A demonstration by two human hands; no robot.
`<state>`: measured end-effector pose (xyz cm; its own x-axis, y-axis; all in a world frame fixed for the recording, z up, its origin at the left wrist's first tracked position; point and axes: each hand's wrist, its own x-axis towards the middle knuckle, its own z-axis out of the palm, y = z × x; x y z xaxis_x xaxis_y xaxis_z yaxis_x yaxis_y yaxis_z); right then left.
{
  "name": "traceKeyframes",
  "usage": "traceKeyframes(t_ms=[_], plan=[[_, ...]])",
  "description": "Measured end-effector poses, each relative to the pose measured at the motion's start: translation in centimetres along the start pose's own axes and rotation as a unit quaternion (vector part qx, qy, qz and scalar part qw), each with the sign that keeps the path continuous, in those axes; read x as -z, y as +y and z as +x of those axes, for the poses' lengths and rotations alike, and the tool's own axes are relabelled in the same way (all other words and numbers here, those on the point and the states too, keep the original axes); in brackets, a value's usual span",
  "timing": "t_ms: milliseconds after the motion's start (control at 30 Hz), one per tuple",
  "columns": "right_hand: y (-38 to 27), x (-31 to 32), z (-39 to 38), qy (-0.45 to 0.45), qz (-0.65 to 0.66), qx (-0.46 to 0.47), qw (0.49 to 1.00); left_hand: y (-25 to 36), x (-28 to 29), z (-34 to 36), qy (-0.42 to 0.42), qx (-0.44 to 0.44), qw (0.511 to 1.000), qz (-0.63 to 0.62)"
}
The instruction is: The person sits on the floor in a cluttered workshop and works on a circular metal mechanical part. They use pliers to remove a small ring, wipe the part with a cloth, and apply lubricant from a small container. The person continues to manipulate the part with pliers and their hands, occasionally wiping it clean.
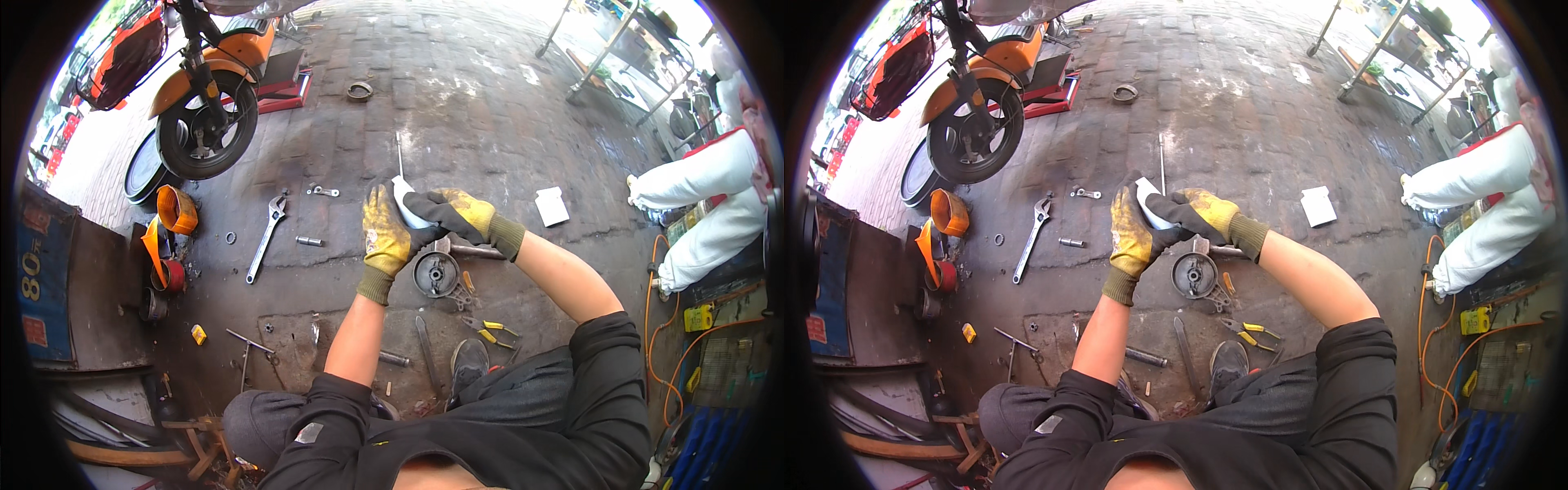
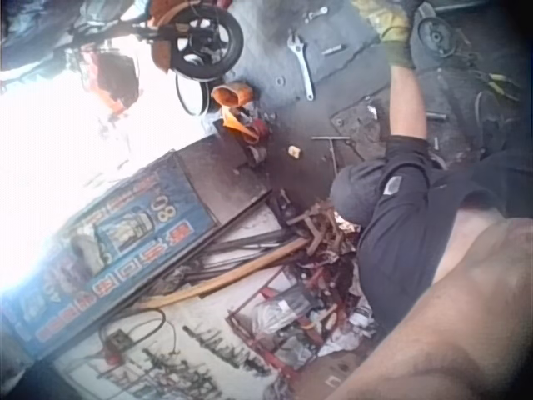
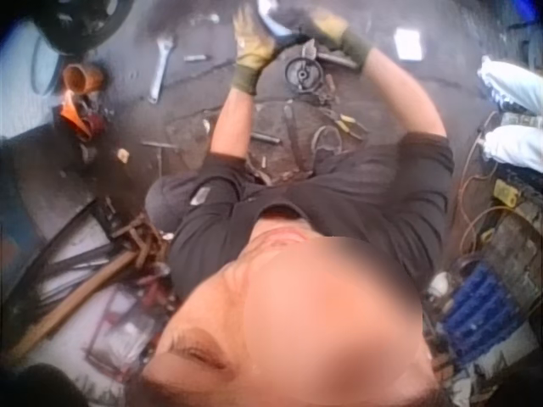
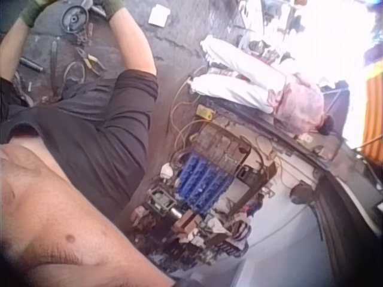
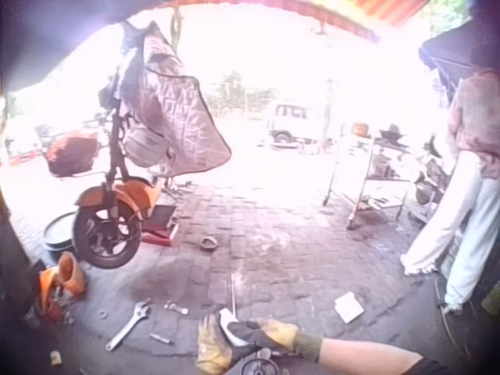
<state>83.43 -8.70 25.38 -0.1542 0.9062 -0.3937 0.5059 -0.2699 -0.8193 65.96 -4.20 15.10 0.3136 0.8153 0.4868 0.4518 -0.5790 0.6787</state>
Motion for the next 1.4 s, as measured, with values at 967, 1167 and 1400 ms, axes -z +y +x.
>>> traceKeyframes(t_ms=[967,1167,1400], plan=[[5.8,0.2,0.6,-0.011,0.243,0.13,0.961,4.6,1.3,1.2,0.06,-0.1,0.986,-0.121],[1.5,4.2,0.0,0.204,0.006,0.177,0.963,1.9,0.8,2.0,0.025,0.02,0.999,-0.017],[2.0,1.5,1.1,0.088,-0.296,0.067,0.949,1.6,-0.6,0.7,0.084,-0.061,0.993,-0.052]])
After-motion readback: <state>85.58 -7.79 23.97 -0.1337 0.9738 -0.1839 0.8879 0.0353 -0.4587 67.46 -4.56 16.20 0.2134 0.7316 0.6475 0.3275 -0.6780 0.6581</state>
